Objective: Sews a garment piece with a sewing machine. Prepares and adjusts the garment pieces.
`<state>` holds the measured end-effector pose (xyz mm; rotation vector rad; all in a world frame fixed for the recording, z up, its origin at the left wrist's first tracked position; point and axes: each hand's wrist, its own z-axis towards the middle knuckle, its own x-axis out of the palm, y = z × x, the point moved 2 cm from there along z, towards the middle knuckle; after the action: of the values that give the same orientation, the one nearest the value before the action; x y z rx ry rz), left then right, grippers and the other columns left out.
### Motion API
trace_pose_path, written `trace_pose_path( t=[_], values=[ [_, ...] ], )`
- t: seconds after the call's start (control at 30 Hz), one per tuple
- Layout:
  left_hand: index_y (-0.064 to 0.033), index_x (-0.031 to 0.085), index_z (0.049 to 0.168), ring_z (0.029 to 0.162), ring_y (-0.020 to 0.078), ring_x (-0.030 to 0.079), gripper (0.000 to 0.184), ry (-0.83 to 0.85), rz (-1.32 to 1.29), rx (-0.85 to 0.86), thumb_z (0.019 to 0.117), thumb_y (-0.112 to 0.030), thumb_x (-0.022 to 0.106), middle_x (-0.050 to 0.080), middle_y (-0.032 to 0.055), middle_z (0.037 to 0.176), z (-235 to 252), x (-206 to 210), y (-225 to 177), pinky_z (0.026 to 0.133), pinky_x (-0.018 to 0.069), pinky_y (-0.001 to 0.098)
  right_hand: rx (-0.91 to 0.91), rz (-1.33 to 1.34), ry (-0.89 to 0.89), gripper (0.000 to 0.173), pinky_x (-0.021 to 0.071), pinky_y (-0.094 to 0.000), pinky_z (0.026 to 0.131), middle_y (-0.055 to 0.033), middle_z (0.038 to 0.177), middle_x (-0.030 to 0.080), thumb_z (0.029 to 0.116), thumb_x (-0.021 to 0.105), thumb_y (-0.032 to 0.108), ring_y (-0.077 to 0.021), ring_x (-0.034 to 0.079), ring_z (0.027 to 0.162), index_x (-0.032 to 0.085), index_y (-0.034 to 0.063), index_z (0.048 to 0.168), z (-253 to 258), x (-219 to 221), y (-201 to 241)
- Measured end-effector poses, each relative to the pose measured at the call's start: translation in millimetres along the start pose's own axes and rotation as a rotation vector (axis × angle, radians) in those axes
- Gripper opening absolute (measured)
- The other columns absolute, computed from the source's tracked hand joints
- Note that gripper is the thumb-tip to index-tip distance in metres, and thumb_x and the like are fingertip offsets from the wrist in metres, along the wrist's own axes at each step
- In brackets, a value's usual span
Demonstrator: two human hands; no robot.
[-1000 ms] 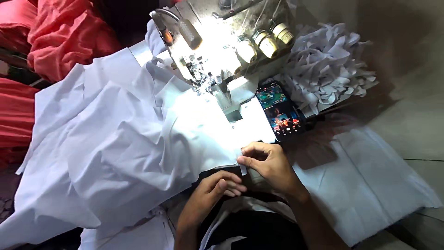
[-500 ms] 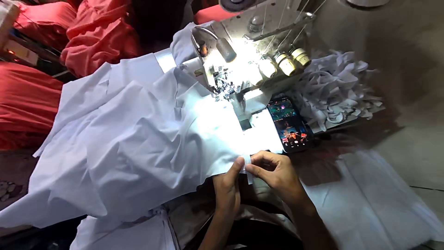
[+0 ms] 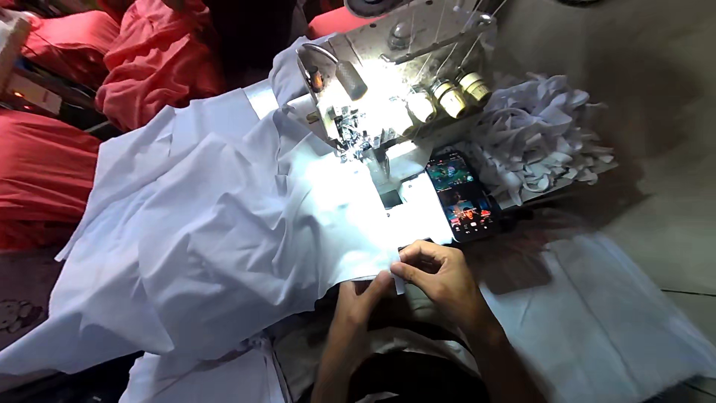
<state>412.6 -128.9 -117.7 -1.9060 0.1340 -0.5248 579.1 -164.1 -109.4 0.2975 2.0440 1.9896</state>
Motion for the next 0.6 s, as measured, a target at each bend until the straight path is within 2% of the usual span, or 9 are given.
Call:
trace_pose_path(
  t=[0.03,0.07,0.13,0.2,0.27,0.37,0.43,0.53,0.6],
  values=[
    [0.002,0.063,0.116,0.084,0.013,0.072,0.044,0.167,0.222,0.015,0.0963,-0.037,0.069,0.074,0.0042,0.094,-7,-12,-9,0.079,0.0625,0.0321,-0.003,-0.002,0.0,0.008,0.0599,-0.0191,0.067,0.0018,0.082,0.074,0.0879,0.078,0.015,-0.0046,0.069,0.072,0.075,0.0082,0.091,0,-1,0],
    [-0.0029,0.065,0.113,0.082,0.0121,0.072,0.032,0.275,0.399,0.077,0.1002,-0.032,0.065,0.074,0.0018,0.094,-14,-23,-20,0.075,0.0629,0.0308,-0.007,0.0,0.0,0.008,0.06,-0.0193,0.067,0.0015,0.083,0.074,0.0884,0.078,0.015,-0.0049,0.07,0.072,0.075,0.0081,0.092,0,-2,0],
    [-0.0091,0.071,0.104,0.077,0.0069,0.071,0.016,0.292,0.714,0.388,0.1034,-0.022,0.061,0.074,-0.0021,0.089,-15,-42,-50,0.069,0.0626,0.0251,-0.008,0.006,0.003,0.008,0.0598,-0.0189,0.067,0.0016,0.083,0.074,0.0889,0.078,0.015,-0.0044,0.069,0.073,0.075,0.008,0.092,1,-3,-2],
    [-0.0152,0.072,0.104,0.085,0.004,0.066,0.016,0.232,1.034,0.699,0.1043,-0.025,0.059,0.072,-0.0041,0.094,4,-46,-88,0.077,0.0555,0.0227,-0.007,0.012,0.013,0.008,0.0595,-0.0188,0.067,0.0016,0.083,0.073,0.0893,0.077,0.015,-0.0042,0.069,0.072,0.075,0.0079,0.093,1,-2,-5],
    [-0.0168,0.074,0.106,0.097,0.01,0.065,0.019,0.301,1.265,0.899,0.1051,-0.025,0.057,0.072,-0.0015,0.104,38,-38,-119,0.085,0.0527,0.0274,-0.013,0.004,0.017,0.008,0.059,-0.0182,0.067,0.0021,0.083,0.073,0.0894,0.077,0.016,-0.0035,0.069,0.072,0.075,0.0084,0.093,2,0,-6],
    [-0.0179,0.075,0.109,0.098,0.0177,0.064,0.019,0.59,1.496,1.047,0.1036,-0.022,0.057,0.07,0.0002,0.11,86,-12,-145,0.082,0.0526,0.0339,-0.024,-0.013,0.006,0.009,0.0591,-0.0183,0.068,0.0032,0.083,0.073,0.0887,0.077,0.017,-0.0028,0.069,0.073,0.075,0.0093,0.092,3,1,-6],
    [-0.0151,0.073,0.104,0.09,0.0195,0.064,0.018,0.8,1.562,1.089,0.1035,-0.018,0.056,0.068,0.0016,0.1,106,9,-152,0.075,0.0521,0.0359,-0.025,-0.018,-0.001,0.01,0.06,-0.0194,0.07,0.0024,0.084,0.074,0.0892,0.078,0.017,-0.0032,0.07,0.075,0.075,0.0084,0.093,2,1,-5],
    [-0.0132,0.072,0.097,0.088,0.0221,0.062,0.016,0.972,1.673,1.106,0.0995,-0.01,0.056,0.063,0.0035,0.092,118,31,-154,0.068,0.0489,0.0367,-0.044,-0.049,-0.019,0.012,0.0592,-0.0182,0.069,0.003,0.084,0.073,0.0898,0.077,0.019,-0.0018,0.069,0.075,0.074,0.0083,0.094,1,1,-5],
    [-0.0125,0.071,0.096,0.092,0.0229,0.061,0.015,1.038,1.732,1.096,0.0981,-0.008,0.057,0.064,0.004,0.092,119,40,-156,0.077,0.0484,0.0374,-0.056,-0.053,-0.024,0.013,0.0593,-0.0177,0.07,0.0032,0.084,0.072,0.0899,0.077,0.02,-0.001,0.069,0.076,0.074,0.0078,0.094,1,0,-5]
  ],
)
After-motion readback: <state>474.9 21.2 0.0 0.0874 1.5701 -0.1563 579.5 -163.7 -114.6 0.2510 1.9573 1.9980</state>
